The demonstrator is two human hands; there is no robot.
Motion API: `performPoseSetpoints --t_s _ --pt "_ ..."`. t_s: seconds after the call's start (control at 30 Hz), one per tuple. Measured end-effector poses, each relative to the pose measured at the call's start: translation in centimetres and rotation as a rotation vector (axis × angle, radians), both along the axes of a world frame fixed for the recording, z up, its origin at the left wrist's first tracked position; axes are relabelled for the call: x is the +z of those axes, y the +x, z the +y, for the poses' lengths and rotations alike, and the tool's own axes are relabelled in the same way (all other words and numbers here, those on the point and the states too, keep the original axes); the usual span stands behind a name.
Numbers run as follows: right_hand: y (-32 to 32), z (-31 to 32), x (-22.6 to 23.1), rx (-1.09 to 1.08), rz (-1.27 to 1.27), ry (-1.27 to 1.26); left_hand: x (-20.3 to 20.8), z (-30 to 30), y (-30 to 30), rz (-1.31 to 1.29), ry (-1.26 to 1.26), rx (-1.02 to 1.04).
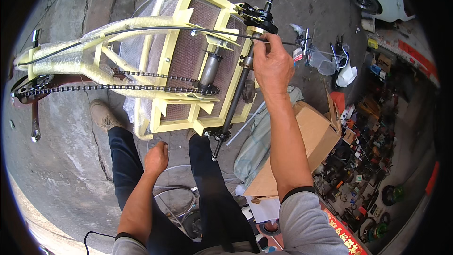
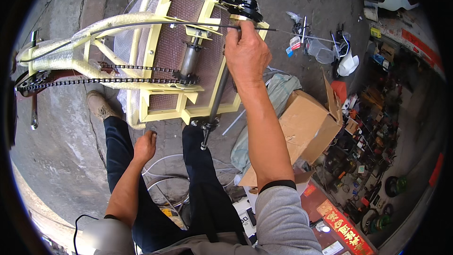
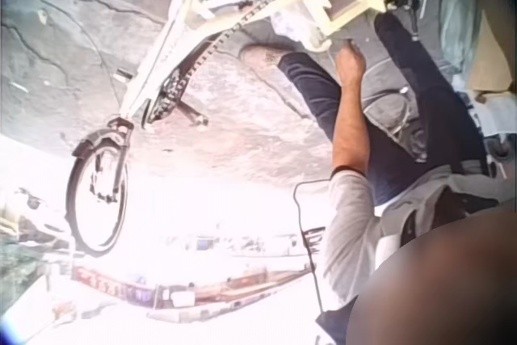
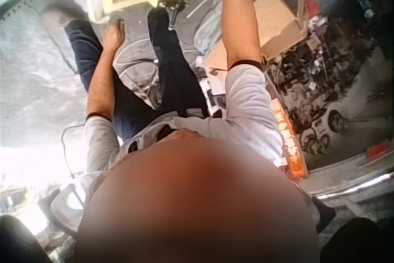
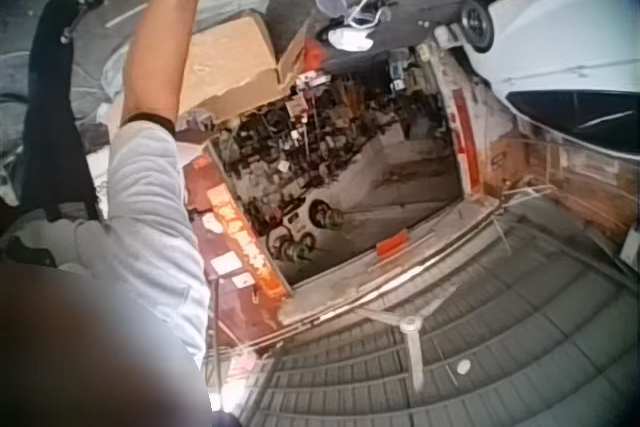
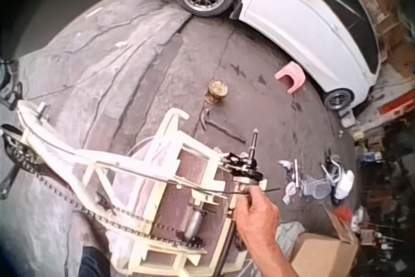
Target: The person assembles a bicycle by routing cables, attaching the chain, and tightening bolts on the frame and crankset. The person uses a wrench and hands to secure components and align the drivetrain on an upside-down bicycle frame.
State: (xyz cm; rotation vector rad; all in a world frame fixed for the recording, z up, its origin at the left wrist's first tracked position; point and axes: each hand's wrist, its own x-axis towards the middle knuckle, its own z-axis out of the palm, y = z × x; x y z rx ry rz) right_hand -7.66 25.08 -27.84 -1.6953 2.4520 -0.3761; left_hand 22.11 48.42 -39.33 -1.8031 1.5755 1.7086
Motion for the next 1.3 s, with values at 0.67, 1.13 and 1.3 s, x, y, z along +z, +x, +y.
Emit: performPoseSetpoints --t_s 0.67,1.13,1.3 --pt "-8.4 -1.5 -13.4 -0.581 -0.721 0.074 -0.5 1.2 0.2 0.005 -0.001 -0.018" --pt "-7.8 -2.8 -13.7 -0.526 -0.559 -0.146 -0.8 1.4 -0.2 0.004 0.030 -0.019" --pt "-8.1 -2.9 -14.0 -0.557 -0.626 -0.242 -0.8 1.4 -0.2 0.015 0.029 0.000"
